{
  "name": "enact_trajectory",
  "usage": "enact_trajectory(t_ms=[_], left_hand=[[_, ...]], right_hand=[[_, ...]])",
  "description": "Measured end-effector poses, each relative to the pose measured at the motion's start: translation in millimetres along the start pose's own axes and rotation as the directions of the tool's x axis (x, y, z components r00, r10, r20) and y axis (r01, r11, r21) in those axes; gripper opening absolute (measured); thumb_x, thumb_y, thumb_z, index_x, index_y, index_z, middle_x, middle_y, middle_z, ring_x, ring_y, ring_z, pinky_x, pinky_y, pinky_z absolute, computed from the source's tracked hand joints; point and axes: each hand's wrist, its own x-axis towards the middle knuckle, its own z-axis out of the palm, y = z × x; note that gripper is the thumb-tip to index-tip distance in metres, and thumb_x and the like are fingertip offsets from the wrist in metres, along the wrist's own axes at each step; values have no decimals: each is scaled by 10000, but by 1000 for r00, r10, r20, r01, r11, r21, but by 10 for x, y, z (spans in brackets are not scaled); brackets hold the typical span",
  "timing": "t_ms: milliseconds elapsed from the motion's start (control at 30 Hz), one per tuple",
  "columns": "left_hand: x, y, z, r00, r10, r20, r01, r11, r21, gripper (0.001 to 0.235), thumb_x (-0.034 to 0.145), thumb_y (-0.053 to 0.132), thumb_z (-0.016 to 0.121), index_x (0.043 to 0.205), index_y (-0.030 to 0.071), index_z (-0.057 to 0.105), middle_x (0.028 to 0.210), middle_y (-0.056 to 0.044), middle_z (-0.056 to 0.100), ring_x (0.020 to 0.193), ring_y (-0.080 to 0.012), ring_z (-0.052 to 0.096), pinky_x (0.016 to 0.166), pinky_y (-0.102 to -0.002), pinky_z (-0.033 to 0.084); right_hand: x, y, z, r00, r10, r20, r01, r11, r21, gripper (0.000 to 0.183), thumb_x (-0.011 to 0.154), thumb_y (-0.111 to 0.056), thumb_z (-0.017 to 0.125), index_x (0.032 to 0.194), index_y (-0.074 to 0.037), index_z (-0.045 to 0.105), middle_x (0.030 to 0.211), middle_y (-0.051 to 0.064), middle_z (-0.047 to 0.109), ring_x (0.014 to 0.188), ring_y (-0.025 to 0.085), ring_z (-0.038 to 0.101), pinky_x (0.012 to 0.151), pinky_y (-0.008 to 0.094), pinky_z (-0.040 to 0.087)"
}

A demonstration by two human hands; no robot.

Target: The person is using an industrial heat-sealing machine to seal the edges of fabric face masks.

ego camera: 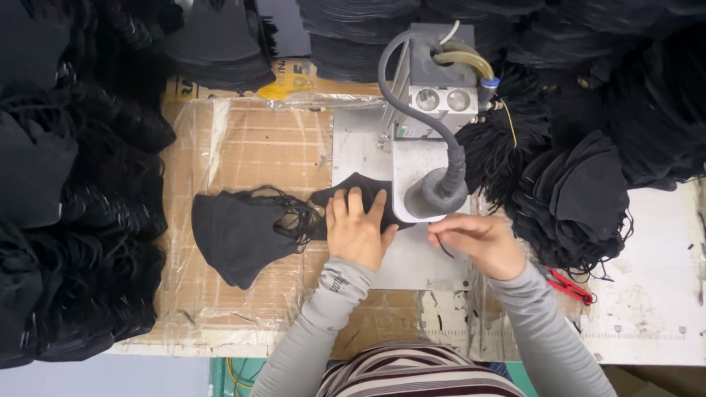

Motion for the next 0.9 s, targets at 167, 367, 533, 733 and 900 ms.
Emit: enact_trajectory(t_ms=[167,367,533,733,900], left_hand=[[37,-28,30,1000,-1,-9,2,1000,26,682,738,401,829,1349,158,649,1337,-203,503,1289,-455,431,1124,-596,322],[85,-39,51,1000,-9,-19,10,1000,24,686,736,408,829,1352,164,652,1343,-200,501,1295,-455,427,1125,-595,319],[118,-53,55,1000,-13,-19,14,1000,26,688,738,412,831,1354,161,653,1340,-200,501,1294,-455,426,1124,-597,322],[148,-52,57,1000,-17,-22,18,1000,21,691,727,402,840,1348,160,658,1326,-194,502,1285,-450,431,1119,-600,327],[162,-53,58,999,-20,-34,21,1000,10,692,715,388,852,1340,162,662,1321,-188,502,1282,-440,436,1119,-597,332]], right_hand=[[235,100,165,950,-293,-110,86,583,-808,213,856,-112,764,1054,-34,752,939,117,769,807,211,752,734,330,567],[366,319,126,885,-456,-93,31,259,-965,261,760,-151,816,985,-40,746,929,207,727,843,411,702,722,471,552],[419,357,132,874,-487,5,116,198,-973,264,792,-138,788,1031,-40,732,971,203,730,885,416,705,779,483,563],[451,358,124,878,-477,19,107,159,-981,277,800,-133,778,1058,-44,727,978,199,733,869,418,705,777,491,564],[459,389,94,893,-451,8,87,155,-984,278,802,-132,777,1060,-42,727,963,191,733,847,418,702,758,488,564]])
